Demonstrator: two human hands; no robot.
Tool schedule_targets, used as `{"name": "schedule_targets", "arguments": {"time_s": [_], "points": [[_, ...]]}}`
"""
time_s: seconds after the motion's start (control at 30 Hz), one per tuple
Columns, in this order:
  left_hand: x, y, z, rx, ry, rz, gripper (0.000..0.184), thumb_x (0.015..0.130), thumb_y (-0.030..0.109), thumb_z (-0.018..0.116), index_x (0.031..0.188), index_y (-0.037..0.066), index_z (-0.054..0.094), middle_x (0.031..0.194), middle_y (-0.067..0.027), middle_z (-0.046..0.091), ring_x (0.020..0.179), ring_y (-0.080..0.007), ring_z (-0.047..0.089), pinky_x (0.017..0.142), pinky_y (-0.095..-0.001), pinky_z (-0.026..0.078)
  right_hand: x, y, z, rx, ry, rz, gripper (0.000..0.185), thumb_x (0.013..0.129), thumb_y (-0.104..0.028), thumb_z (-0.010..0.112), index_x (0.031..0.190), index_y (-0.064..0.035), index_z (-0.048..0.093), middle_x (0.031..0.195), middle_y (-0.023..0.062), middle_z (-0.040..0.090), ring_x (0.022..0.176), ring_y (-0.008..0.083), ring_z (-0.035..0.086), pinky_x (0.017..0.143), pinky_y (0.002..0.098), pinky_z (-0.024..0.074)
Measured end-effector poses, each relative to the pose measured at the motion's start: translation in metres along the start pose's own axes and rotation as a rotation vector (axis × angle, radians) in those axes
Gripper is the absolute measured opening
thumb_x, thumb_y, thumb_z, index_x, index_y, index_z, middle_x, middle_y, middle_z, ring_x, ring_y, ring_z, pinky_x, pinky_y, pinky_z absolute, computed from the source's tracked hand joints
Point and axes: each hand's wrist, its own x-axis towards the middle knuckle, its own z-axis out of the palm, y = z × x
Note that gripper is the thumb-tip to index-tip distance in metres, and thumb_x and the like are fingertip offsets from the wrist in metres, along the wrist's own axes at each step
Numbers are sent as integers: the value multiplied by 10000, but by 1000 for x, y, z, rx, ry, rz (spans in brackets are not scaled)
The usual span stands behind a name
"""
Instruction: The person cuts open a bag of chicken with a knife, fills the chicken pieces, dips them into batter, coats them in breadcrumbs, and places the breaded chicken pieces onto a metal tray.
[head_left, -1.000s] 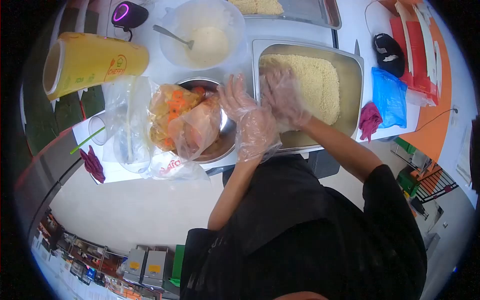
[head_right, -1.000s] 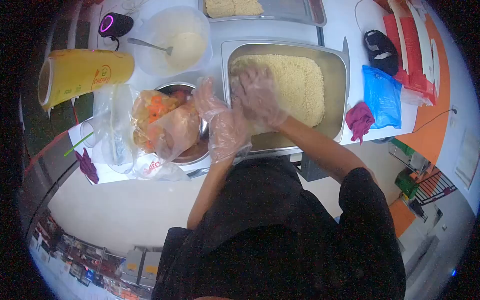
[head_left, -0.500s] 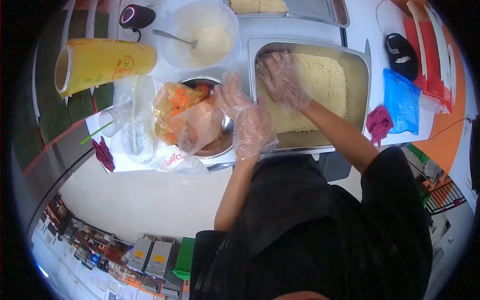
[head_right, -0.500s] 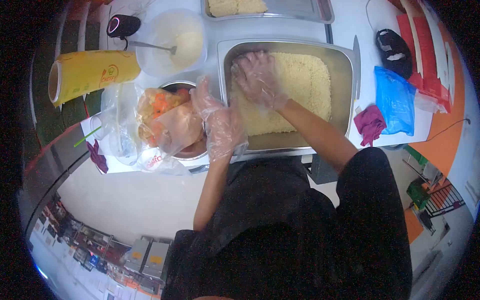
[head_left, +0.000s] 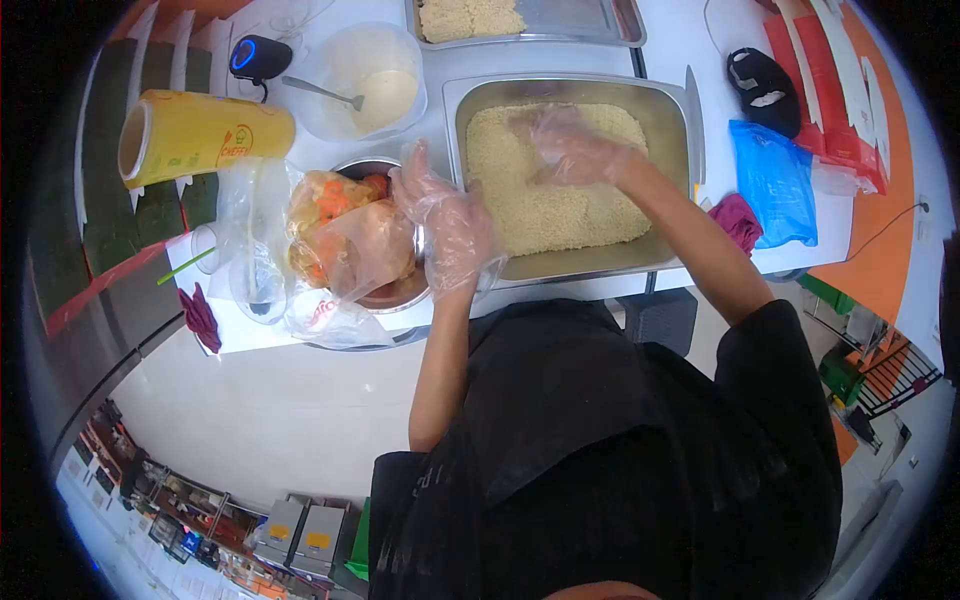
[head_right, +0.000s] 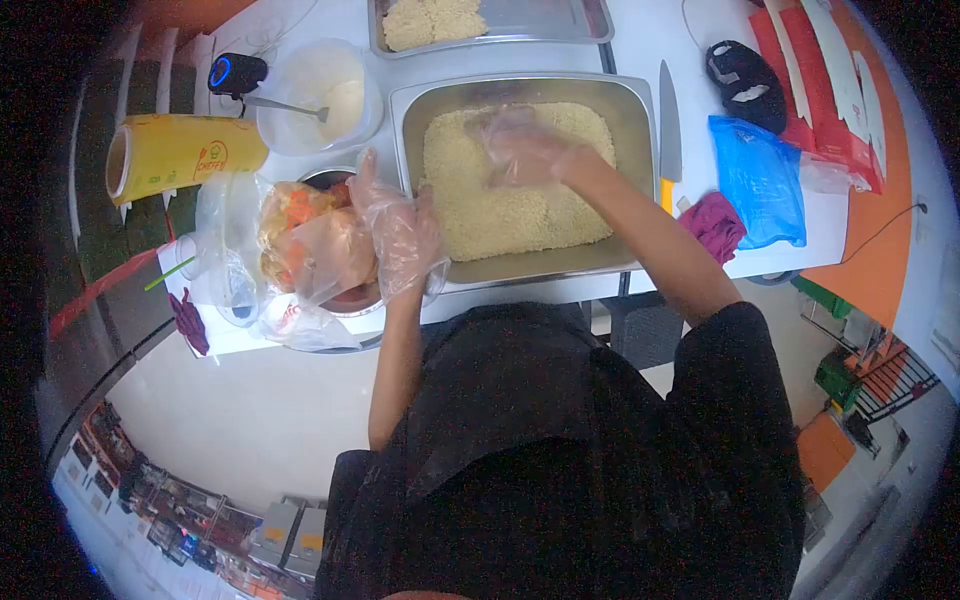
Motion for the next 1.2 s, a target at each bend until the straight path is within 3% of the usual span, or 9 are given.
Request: {"name": "schedule_targets", "arguments": {"time_s": [0.17,0.27,0.47,0.57,0.77,0.87,0.97,1.03,1.2], "points": [[2,3,-2,8,-2,-3,770,868,125,706,1463,-168,316,1574,-269,353,1489,-466,271,1267,-567,132,18,-19,-10,-5,-287,112,884,714,-408,858,1445,-41,523,1262,246,644,1143,407,625,1008,507,481],[1,-1,-1,18,-2,-4,755,864,120,708,1447,-176,330,1572,-272,356,1484,-468,280,1267,-569,135,16,-30,-23,52,-452,116,839,749,-373,851,1434,-16,524,1306,263,614,1180,394,610,1019,505,476],[0,0,0,-36,34,19,752,850,109,707,1448,-143,326,1573,-272,341,1475,-525,242,1252,-593,138,-25,14,49,474,21,-88,706,886,-348,785,1467,-57,508,1367,204,605,1252,372,569,1104,476,424],[0,-10,4,-24,41,91,842,851,98,694,1534,-74,234,1554,-273,337,1459,-548,244,1235,-627,133,-31,-37,-20,191,-58,15,638,899,-311,777,1439,-71,538,1394,166,601,1262,351,562,1083,457,448],[2,-12,4,5,66,146,796,842,102,688,1485,-120,274,1541,-255,366,1455,-479,302,1249,-610,140,-54,-67,-72,304,352,-65,441,897,-286,758,1271,-77,657,1193,181,673,1148,359,623,1021,465,486],[2,-13,3,24,74,184,791,836,118,689,1475,-125,290,1530,-261,374,1453,-475,308,1251,-607,142,-47,-94,-87,152,70,188,426,933,-306,715,1275,-59,652,1232,200,656,1163,359,627,1019,479,486],[3,-9,0,21,49,148,722,849,141,691,1414,-158,356,1552,-266,358,1457,-496,288,1251,-603,148,-65,-89,-54,32,10,-45,470,901,-260,734,1301,-33,636,1172,205,683,1043,362,661,949,415,534],[3,-3,-6,4,15,101,609,881,158,695,1305,-217,469,1604,-264,323,1470,-537,243,1249,-595,159,-69,-93,-19,181,212,-116,488,869,-226,737,1292,-12,619,1172,232,671,1029,380,659,919,414,542],[2,-1,-4,9,20,89,837,815,126,664,1504,-126,261,1532,-277,367,1470,-479,284,1262,-598,113,-28,-127,9,334,72,117,493,819,-165,719,1250,39,590,1034,243,681,920,372,682,833,428,547]]}}
